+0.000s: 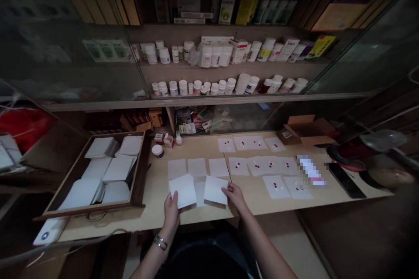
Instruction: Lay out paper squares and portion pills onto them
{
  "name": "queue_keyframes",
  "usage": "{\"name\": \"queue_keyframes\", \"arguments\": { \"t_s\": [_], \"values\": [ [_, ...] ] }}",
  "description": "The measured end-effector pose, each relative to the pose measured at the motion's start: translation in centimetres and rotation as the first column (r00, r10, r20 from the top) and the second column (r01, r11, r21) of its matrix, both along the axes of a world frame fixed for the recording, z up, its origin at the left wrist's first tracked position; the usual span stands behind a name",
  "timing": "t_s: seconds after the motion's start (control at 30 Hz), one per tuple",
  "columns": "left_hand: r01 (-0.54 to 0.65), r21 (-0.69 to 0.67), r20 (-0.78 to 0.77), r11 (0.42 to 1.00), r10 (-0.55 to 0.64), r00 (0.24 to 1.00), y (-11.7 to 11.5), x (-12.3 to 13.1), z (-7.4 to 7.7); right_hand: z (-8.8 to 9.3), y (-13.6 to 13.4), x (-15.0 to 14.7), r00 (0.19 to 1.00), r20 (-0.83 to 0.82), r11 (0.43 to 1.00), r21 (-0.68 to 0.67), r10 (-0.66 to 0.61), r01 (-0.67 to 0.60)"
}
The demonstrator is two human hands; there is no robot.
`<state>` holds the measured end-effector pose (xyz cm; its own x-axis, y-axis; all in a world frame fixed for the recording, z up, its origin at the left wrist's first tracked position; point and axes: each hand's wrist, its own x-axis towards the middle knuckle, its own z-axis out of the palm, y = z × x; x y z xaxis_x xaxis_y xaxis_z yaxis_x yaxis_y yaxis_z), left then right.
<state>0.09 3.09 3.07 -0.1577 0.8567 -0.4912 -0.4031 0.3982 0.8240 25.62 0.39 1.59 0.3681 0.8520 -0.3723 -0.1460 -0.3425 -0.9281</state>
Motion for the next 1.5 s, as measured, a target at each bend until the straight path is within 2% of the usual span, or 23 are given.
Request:
{"name": "queue_keyframes", "arguments": {
  "t_s": [0.07, 0.13, 0.2, 0.27, 0.33, 0.43, 0.53, 0.6, 0.67, 0.73, 0.8, 0.87, 0.9, 0.97, 1.1, 1.17, 1.23, 1.3, 1.37, 1.43, 1.5],
  "values": [
    [-0.012, -0.012, 0.009, 1.000, 0.012, 1.000, 0.3, -0.4, -0.3, -0.5, -0.4, 2.1, 0.989, 0.138, 0.998, -0.052, 0.048, -0.041],
    [-0.016, -0.015, 0.018, 1.000, 0.016, 1.000, 0.4, -0.6, -0.3, -0.8, -0.7, 3.5, 0.935, 0.338, 0.991, -0.110, 0.110, -0.077],
    [-0.020, -0.006, 0.020, 1.000, 0.021, 1.000, 0.4, -0.6, -0.3, -0.9, -0.8, 4.0, 0.830, 0.524, 0.976, -0.191, 0.194, -0.108],
    [-0.022, 0.002, 0.019, 1.000, 0.022, 1.000, 0.2, -0.5, -0.3, -0.7, -0.8, 3.9, 0.717, 0.638, 0.951, -0.284, 0.282, -0.121],
    [-0.020, -0.002, 0.024, 1.000, 0.020, 1.000, 0.0, -0.4, -0.4, -0.3, -0.7, 3.5, 0.632, 0.693, 0.925, -0.365, 0.346, -0.106],
    [-0.008, -0.022, 0.039, 1.000, 0.008, 0.999, -0.4, -0.3, -0.4, 0.5, -0.9, 2.8, 0.563, 0.733, 0.896, -0.442, 0.382, -0.032],
    [-0.008, -0.038, 0.037, 0.999, 0.010, 0.999, -0.5, -0.3, -0.4, 1.3, -1.3, 2.1, 0.516, 0.776, 0.897, -0.440, 0.362, 0.033],
    [-0.013, -0.036, 0.028, 0.999, 0.014, 1.000, -0.5, -0.4, -0.3, 1.8, -1.5, 1.6, 0.489, 0.814, 0.924, -0.381, 0.315, 0.039],
    [-0.002, -0.023, 0.020, 1.000, 0.003, 1.000, -0.5, -0.4, -0.1, 2.5, -1.3, 0.5, 0.510, 0.824, 0.960, -0.280, 0.247, -0.013],
    [0.024, -0.005, 0.008, 1.000, -0.024, 1.000, -0.4, -0.3, 0.4, 3.1, -0.7, -1.5, 0.616, 0.757, 0.976, -0.177, 0.217, -0.126],
    [0.049, 0.013, -0.011, 0.999, -0.049, 0.999, -0.4, -0.2, 1.1, 3.8, 0.3, -4.2, 0.760, 0.585, 0.956, -0.104, 0.283, -0.276],
    [0.073, 0.031, -0.034, 0.997, -0.072, 0.997, -0.4, 0.0, 1.9, 4.5, 1.4, -7.1, 0.845, 0.358, 0.909, -0.024, 0.396, -0.416],
    [0.080, 0.045, -0.047, 0.996, -0.078, 0.996, -0.4, 0.1, 2.3, 4.8, 1.8, -8.4, 0.852, 0.288, 0.885, 0.031, 0.437, -0.464],
    [0.090, 0.075, -0.084, 0.993, -0.084, 0.993, -0.5, 0.1, 2.9, 5.2, 2.5, -10.4, 0.853, 0.251, 0.864, 0.105, 0.457, -0.493],
    [0.154, 0.061, -0.234, 0.986, -0.136, 0.963, -0.7, -1.0, 3.2, 5.5, 3.1, -11.6, 0.867, 0.309, 0.895, 0.094, 0.390, -0.436],
    [0.210, 0.068, -0.362, 0.975, -0.172, 0.916, -0.6, -2.0, 3.4, 5.7, 3.6, -11.6, 0.876, 0.252, 0.892, 0.088, 0.410, -0.443],
    [0.263, 0.135, -0.551, 0.955, -0.149, 0.821, -0.4, -3.0, 4.2, 6.3, 4.4, -11.8, 0.881, 0.173, 0.879, 0.114, 0.440, -0.462],
    [0.324, 0.208, -0.760, 0.923, -0.056, 0.648, 0.4, -3.8, 5.9, 7.4, 5.7, -12.5, 0.887, 0.132, 0.875, 0.150, 0.443, -0.460],
    [0.369, 0.209, -0.897, 0.906, 0.027, 0.441, 1.6, -4.6, 8.3, 9.0, 7.6, -13.9, 0.890, 0.154, 0.882, 0.144, 0.429, -0.449],
    [0.361, 0.183, -0.957, 0.915, 0.082, 0.279, 3.3, -5.5, 10.9, 10.6, 9.9, -16.2, 0.875, 0.214, 0.884, 0.087, 0.434, -0.460],
    [0.281, 0.170, -0.980, 0.944, 0.131, 0.152, 5.6, -6.9, 13.1, 11.9, 12.5, -19.3, 0.855, 0.258, 0.874, 0.069, 0.451, -0.482]
  ]
}}
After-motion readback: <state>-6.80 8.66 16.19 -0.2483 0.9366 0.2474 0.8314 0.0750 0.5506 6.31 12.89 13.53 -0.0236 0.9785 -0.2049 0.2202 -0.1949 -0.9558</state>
